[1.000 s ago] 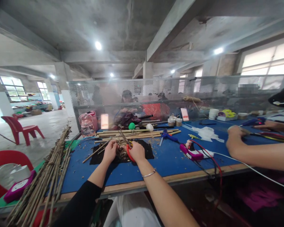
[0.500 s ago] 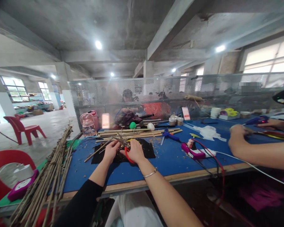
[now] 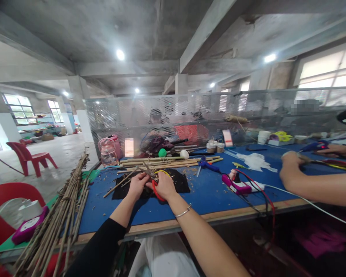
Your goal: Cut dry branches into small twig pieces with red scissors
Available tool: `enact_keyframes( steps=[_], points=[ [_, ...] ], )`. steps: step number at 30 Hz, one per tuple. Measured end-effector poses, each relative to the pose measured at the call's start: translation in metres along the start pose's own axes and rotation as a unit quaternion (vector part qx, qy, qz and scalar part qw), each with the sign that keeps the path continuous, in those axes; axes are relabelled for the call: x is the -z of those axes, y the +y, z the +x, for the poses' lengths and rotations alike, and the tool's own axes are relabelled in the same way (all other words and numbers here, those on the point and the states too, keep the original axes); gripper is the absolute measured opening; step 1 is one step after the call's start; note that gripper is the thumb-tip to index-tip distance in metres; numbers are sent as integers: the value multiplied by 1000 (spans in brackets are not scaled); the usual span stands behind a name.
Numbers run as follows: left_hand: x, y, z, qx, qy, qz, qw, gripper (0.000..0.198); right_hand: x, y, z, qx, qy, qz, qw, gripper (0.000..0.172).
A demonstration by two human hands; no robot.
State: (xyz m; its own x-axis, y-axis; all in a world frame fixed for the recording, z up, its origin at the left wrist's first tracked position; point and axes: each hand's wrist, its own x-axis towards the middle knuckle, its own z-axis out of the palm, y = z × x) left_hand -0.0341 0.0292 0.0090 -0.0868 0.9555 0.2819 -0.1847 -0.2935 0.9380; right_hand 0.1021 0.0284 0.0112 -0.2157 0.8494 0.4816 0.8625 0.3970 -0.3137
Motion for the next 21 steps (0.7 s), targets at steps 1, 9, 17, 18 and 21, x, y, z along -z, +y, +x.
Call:
enact_keyframes(
  steps=[1,9,17,18,21],
  points=[
    [0,0,0,2,1,-2,1000,32,1,-1,0,-9,-9,1,1000,46],
    [2,-4,2,9,12,1,1000,37,2,-1,1,-61,-45,-18,997,49],
    [4,-2,1,-50,-7,159,986,27,0,4,1,-29,-1,-25,999,53],
    [5,-3,1,-55,-9,174,983,27,0,5,2,-27,0,-24,999,53],
    [6,-5,2,-59,-11,198,978,29,0,4,2,-47,-22,-26,998,53]
  ],
)
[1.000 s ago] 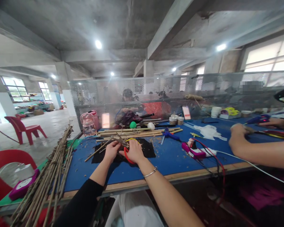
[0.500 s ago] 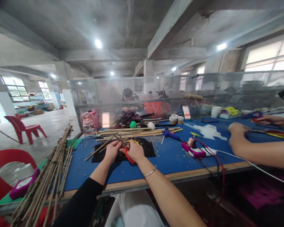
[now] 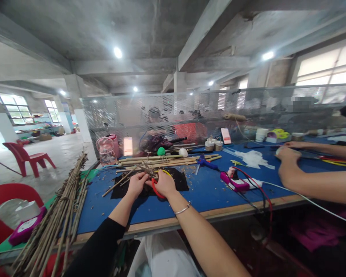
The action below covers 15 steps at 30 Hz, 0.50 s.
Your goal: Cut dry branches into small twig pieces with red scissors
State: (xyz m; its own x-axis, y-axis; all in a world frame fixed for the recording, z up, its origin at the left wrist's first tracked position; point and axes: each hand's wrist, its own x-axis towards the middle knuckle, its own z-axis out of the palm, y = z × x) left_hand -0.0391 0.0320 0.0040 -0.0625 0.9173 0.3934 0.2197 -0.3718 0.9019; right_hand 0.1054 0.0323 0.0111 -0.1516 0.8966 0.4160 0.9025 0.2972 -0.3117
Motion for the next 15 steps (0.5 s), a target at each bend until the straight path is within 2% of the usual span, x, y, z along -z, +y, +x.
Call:
enact_keyframes(
  steps=[8,11,15],
  points=[
    [2,-6,4,19,37,9,999,30,2,-1,1,-43,-46,-1,998,54],
    [2,-6,4,29,53,0,998,28,2,1,1,-45,-39,-5,998,54],
    [-1,-5,4,71,58,-81,992,30,2,3,1,-49,-12,-6,999,52]
  ],
)
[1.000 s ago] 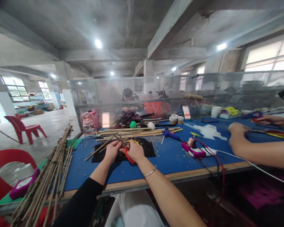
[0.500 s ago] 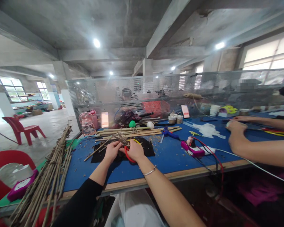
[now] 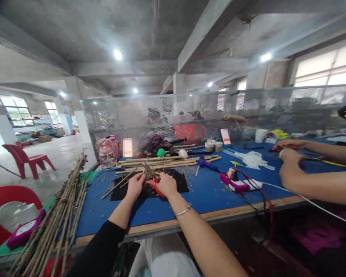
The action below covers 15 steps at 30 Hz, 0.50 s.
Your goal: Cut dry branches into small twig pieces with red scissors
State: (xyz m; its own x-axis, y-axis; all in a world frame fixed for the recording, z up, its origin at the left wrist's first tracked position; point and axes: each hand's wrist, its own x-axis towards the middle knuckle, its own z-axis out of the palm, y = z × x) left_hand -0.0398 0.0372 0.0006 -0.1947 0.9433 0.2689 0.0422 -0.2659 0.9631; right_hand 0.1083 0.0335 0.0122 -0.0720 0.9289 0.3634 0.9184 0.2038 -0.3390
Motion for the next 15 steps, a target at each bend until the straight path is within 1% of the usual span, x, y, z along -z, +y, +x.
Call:
enact_keyframes(
  steps=[2,4,7,10,12,15],
  points=[
    [-2,0,0,28,-10,-53,998,31,0,-1,-1,10,16,6,1000,51],
    [-4,1,0,45,-19,-96,994,31,-1,-3,-1,38,32,3,999,52],
    [-5,3,0,43,-34,-115,992,31,-4,-5,-2,71,48,-13,996,55],
    [-5,5,-2,27,-46,-100,994,27,-6,-6,-3,78,51,-16,996,56],
    [-5,7,-3,12,-47,-70,996,24,-6,-6,-3,80,52,-15,995,56],
    [-3,9,-6,-17,-42,-16,999,22,-3,-8,-4,75,33,-8,997,54]
  ],
)
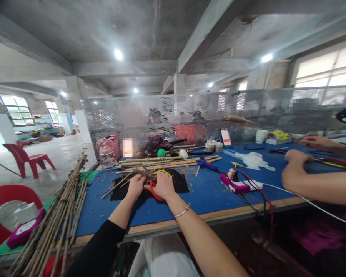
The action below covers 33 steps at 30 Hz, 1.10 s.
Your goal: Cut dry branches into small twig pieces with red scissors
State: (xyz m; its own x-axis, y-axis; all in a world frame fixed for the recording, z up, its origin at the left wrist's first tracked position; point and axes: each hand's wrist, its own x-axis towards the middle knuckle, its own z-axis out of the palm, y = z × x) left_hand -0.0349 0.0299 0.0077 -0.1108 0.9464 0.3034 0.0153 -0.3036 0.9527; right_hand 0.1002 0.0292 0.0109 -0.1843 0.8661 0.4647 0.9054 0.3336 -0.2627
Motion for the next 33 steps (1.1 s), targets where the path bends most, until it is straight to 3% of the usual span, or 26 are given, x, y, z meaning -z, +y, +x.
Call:
enact_keyframes(
  steps=[5,17,25,33],
  points=[
    [4,3,-1,-35,-6,58,998,24,5,-2,-1,-38,-50,23,998,46],
    [5,-9,4,-43,-12,103,994,27,6,-1,-1,-65,-45,31,996,45],
    [4,-12,5,-44,5,126,991,20,0,2,1,4,37,1,999,51],
    [3,-2,-1,-63,-8,146,987,24,4,1,-1,-34,-24,28,999,48]
  ],
)
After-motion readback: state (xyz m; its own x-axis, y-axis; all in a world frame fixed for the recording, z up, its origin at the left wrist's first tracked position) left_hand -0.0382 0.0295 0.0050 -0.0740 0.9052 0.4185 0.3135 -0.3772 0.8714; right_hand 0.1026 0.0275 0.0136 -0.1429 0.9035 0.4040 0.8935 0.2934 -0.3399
